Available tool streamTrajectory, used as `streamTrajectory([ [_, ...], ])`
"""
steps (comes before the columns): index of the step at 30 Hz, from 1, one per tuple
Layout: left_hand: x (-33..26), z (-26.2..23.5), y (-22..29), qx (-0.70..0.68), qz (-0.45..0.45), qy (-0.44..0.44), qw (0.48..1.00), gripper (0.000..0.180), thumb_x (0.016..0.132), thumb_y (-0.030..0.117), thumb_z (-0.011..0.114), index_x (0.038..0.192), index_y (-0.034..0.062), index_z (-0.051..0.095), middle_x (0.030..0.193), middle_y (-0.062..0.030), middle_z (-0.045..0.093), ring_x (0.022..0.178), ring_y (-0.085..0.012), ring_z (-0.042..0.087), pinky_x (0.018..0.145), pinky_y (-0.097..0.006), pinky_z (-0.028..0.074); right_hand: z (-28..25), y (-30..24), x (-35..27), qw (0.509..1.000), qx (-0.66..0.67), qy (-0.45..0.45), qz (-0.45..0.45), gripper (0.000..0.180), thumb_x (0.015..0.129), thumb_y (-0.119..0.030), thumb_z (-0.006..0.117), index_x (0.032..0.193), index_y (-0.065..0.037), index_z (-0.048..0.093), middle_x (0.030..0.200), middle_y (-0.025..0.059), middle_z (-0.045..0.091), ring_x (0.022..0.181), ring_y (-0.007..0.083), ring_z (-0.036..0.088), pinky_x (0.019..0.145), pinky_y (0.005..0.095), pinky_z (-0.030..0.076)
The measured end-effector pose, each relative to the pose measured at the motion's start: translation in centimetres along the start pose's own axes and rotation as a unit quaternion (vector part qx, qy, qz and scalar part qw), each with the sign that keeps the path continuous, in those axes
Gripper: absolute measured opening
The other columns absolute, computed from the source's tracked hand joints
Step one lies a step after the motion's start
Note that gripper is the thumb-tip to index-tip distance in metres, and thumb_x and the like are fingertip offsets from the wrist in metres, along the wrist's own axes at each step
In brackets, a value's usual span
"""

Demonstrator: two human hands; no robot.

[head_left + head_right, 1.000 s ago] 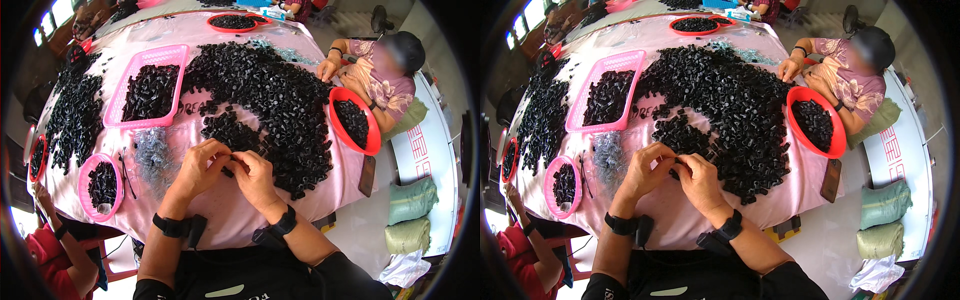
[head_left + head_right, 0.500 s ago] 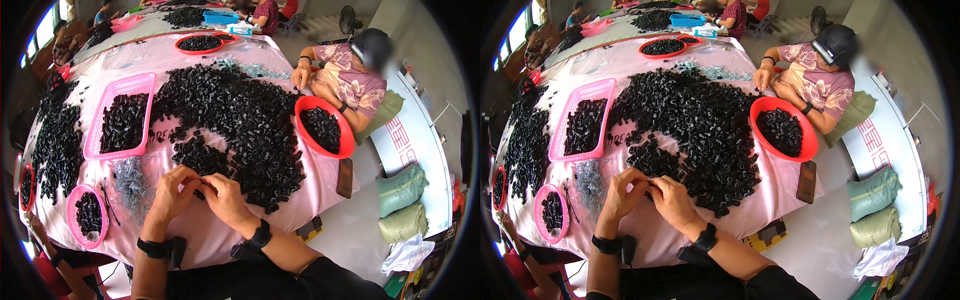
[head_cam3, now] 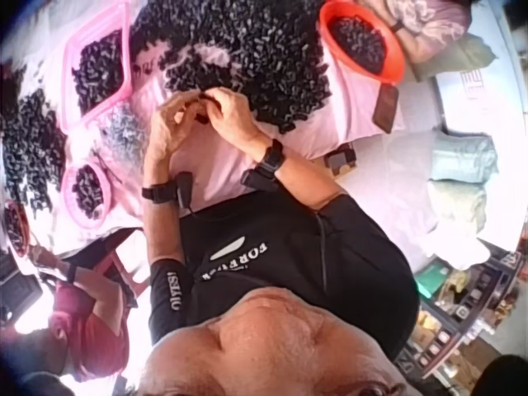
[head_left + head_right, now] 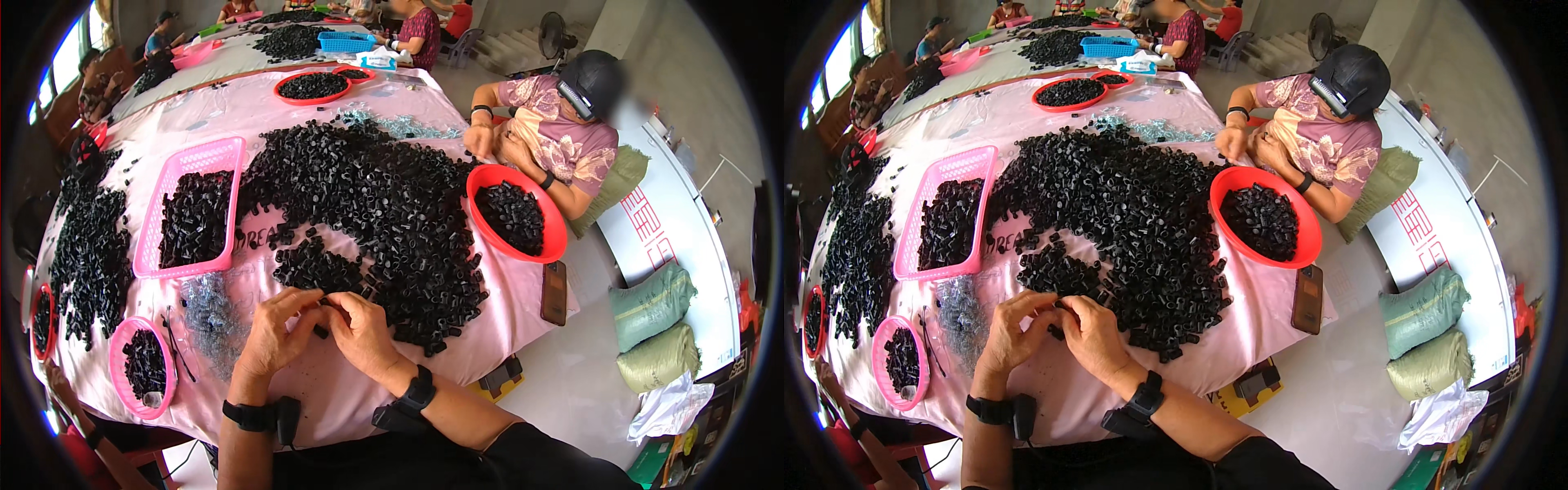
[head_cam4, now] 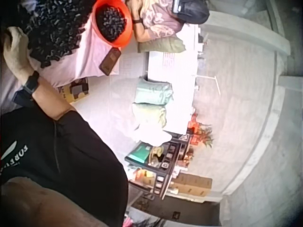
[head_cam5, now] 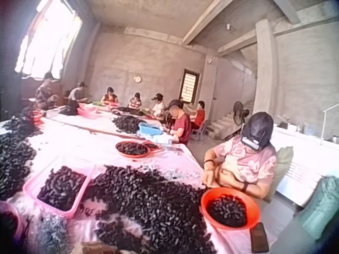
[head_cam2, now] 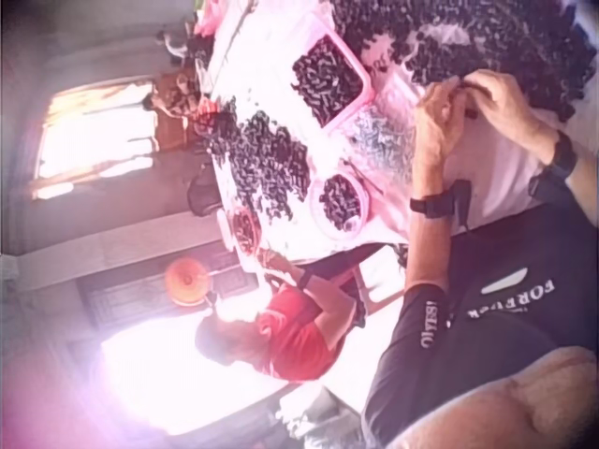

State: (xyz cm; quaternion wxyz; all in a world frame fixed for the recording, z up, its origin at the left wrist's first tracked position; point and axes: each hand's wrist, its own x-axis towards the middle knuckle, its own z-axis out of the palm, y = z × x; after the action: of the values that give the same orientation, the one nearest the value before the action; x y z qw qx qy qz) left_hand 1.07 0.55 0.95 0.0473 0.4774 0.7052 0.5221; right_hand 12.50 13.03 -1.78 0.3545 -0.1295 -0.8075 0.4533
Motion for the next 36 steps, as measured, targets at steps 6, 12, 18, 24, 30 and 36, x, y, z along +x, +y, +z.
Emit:
streamTrajectory([
  [6, 0.1, -2.1, -0.5, 0.046, -0.013, -0.083, 0.995, 0.017, 0.077, 0.0, 0.074, 0.094, 0.0018, 0.075, 0.087, -0.0099, 0.07, 0.071, -0.0221, 0.067, 0.066, -0.034, 0.053, 0.3, 0.9, -0.3, 0.999, 0.017, 0.022, 0.023, 0.013, 0.099, -0.007, 0.065, 0.108, 0.003, 0.064, 0.081, 0.0118, 0.069, 0.068, 0.0113, 0.067, 0.061, 0.0267, 0.052],
  [12, -0.3, -2.3, -1.3, 0.067, 0.0, -0.157, 0.985, 0.021, 0.074, 0.0, 0.075, 0.094, 0.0051, 0.076, 0.085, -0.009, 0.065, 0.071, -0.0249, 0.066, 0.066, -0.036, 0.054, 0.3, 0.7, -0.3, 0.996, 0.061, 0.004, 0.066, 0.015, 0.102, -0.008, 0.062, 0.113, 0.002, 0.062, 0.082, 0.0074, 0.07, 0.072, 0.0107, 0.069, 0.063, 0.0258, 0.054],
  [18, -0.2, -1.8, -0.9, 0.078, 0.015, -0.146, 0.986, 0.023, 0.072, -0.001, 0.075, 0.094, 0.007, 0.077, 0.086, -0.0096, 0.065, 0.076, -0.0306, 0.067, 0.068, -0.037, 0.055, 0.5, 0.4, -0.2, 0.992, 0.1, 0.015, 0.07, 0.012, 0.1, -0.008, 0.061, 0.109, 0.001, 0.059, 0.08, 0.0187, 0.067, 0.067, 0.0285, 0.071, 0.059, 0.0364, 0.054],
  [24, -0.4, -1.4, -1.0, 0.074, 0.005, -0.119, 0.99, 0.02, 0.074, 0.0, 0.074, 0.094, 0.0042, 0.073, 0.086, -0.01, 0.066, 0.074, -0.0308, 0.067, 0.066, -0.038, 0.054, 0.7, 1.0, -0.3, 0.997, 0.061, 0.002, 0.053, 0.013, 0.102, -0.009, 0.061, 0.111, 0.001, 0.06, 0.077, 0.0094, 0.068, 0.07, 0.0126, 0.069, 0.061, 0.0277, 0.054],
  [30, -0.3, -1.7, -0.9, 0.068, -0.075, -0.11, 0.989, 0.026, 0.075, -0.002, 0.072, 0.1, 0.0013, 0.07, 0.083, -0.0082, 0.065, 0.071, -0.0199, 0.065, 0.066, -0.032, 0.052, 0.4, 0.6, -0.3, 1.0, 0.004, -0.005, 0.012, 0.012, 0.099, -0.008, 0.063, 0.107, 0.001, 0.062, 0.074, 0.0144, 0.064, 0.064, 0.0165, 0.067, 0.057, 0.0314, 0.05],
  [36, -0.2, -1.4, -1.4, 0.051, -0.056, -0.059, 0.995, 0.025, 0.077, -0.003, 0.071, 0.102, 0.0019, 0.073, 0.085, -0.0104, 0.068, 0.072, -0.0241, 0.067, 0.068, -0.033, 0.054, 0.0, -0.7, 0.0, 0.996, 0.072, -0.024, 0.045, 0.014, 0.097, -0.006, 0.064, 0.108, 0.002, 0.062, 0.086, 0.0218, 0.068, 0.075, 0.0389, 0.069, 0.063, 0.0403, 0.053],
])
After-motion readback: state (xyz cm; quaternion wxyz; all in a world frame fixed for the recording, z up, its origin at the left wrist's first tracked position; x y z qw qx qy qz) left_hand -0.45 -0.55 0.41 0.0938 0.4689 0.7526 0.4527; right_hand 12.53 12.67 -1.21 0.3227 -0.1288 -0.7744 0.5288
